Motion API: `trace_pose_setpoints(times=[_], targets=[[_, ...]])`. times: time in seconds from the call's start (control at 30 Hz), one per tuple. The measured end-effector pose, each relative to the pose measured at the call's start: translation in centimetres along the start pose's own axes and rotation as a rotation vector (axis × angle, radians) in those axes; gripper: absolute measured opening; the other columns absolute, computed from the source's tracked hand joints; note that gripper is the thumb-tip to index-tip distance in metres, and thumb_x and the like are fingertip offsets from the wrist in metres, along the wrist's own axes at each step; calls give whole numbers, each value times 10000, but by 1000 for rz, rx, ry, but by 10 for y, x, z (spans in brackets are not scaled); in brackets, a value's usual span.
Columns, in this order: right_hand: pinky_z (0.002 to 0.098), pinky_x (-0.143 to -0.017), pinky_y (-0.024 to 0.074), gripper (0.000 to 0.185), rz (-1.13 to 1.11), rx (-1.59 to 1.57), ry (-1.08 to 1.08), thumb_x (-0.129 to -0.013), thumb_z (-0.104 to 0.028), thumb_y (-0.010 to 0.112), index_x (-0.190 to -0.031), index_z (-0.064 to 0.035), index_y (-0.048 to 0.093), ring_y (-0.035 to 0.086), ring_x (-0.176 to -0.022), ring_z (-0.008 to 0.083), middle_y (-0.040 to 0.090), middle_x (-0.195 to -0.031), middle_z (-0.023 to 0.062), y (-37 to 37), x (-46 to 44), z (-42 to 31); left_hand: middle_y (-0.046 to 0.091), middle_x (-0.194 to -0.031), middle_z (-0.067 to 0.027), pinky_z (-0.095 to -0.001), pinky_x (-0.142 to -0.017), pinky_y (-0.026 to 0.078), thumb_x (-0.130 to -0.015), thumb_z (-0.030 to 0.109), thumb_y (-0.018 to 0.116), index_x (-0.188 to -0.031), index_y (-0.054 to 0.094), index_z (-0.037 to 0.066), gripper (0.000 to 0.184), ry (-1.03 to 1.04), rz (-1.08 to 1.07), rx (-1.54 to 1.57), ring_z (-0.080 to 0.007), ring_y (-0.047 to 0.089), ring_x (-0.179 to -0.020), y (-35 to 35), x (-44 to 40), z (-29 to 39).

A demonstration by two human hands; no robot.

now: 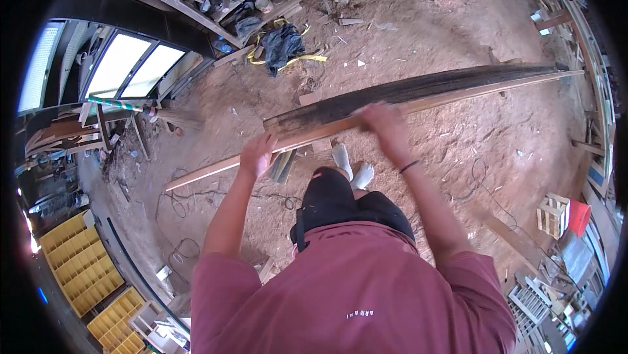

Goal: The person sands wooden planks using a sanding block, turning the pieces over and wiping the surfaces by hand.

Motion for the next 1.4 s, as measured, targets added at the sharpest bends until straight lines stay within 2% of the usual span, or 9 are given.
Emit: trace_pose_setpoints(times=[0.07,0.17,0.47,0.67,0.87,1.07,1.13,1.23,1.4], targets=[[501,-1195,424,573,-34,43,304,-934,-44,623,-1484,-202,631,551,-1445,323,652,-1490,69,-61,12,64,671,-1132,-119,-467,-854,584,-858,252,847,-1187,632,103,420,23,41,29,-346,706,-1056,-2,-4,-1],[556,-1161,421,593,430,263,185,-904,-2,640,-1463,-196,636,570,-1416,349,665,-1451,67,-76,42,89,673,-1134,-119,-478,-844,591,-904,310,823,-1196,637,111,399,4,61,23,-352,706,-1059,-3,-4,-1],[570,-1284,276,616,180,131,-224,-913,-5,613,-1485,-231,621,540,-1465,292,607,-1540,27,63,-12,-138,682,-1144,-132,-521,-852,602,-907,326,823,-1227,627,108,435,-13,40,52,-376,710,-1077,4,-3,-4],[512,-1108,513,582,402,313,141,-849,30,707,-1396,-166,683,635,-1335,338,716,-1353,56,-41,17,4,684,-1138,-131,-507,-857,603,-911,246,787,-1222,635,99,376,41,88,78,-350,719,-1067,4,-3,0],[589,-1266,315,618,96,180,156,-944,-76,663,-1534,-246,593,473,-1540,258,561,-1608,8,76,-31,-137,683,-1155,-115,-471,-816,599,-955,154,649,-1167,634,80,225,83,104,106,-301,717,-1074,6,-1,1],[509,-1245,387,564,-96,90,282,-945,-88,670,-1480,-264,639,522,-1489,265,611,-1570,1,48,-42,-116,683,-1165,-116,-426,-791,598,-950,119,644,-1158,607,77,216,143,166,86,-296,713,-1085,6,-4,0],[462,-1171,468,524,254,124,58,-955,-76,661,-1451,-245,662,595,-1399,287,679,-1480,10,0,-15,-62,676,-1179,-119,-431,-819,595,-951,107,635,-1162,595,81,217,144,184,97,-305,706,-1099,5,-6,-1],[462,-1098,519,407,489,366,317,-983,-93,641,-1361,-216,731,685,-1277,299,769,-1315,7,-6,4,-47,671,-1179,-119,-432,-850,591,-950,106,637,-1151,593,80,208,142,126,109,-307,702,-1110,15,-6,-3],[507,-1169,478,557,91,197,147,-915,-103,693,-1462,-199,650,604,-1411,308,676,-1479,39,95,-39,-173,661,-1165,-128,-440,-889,585,-934,93,660,-1140,590,77,218,144,130,206,-324,696,-1116,8,-5,-3]])
Point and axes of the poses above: each hand's wrist, its own x-axis away from the middle knuckle, its own y-axis out of the palm, z = x × y, the point moved 6 cm from there along -x, towards the middle knuckle
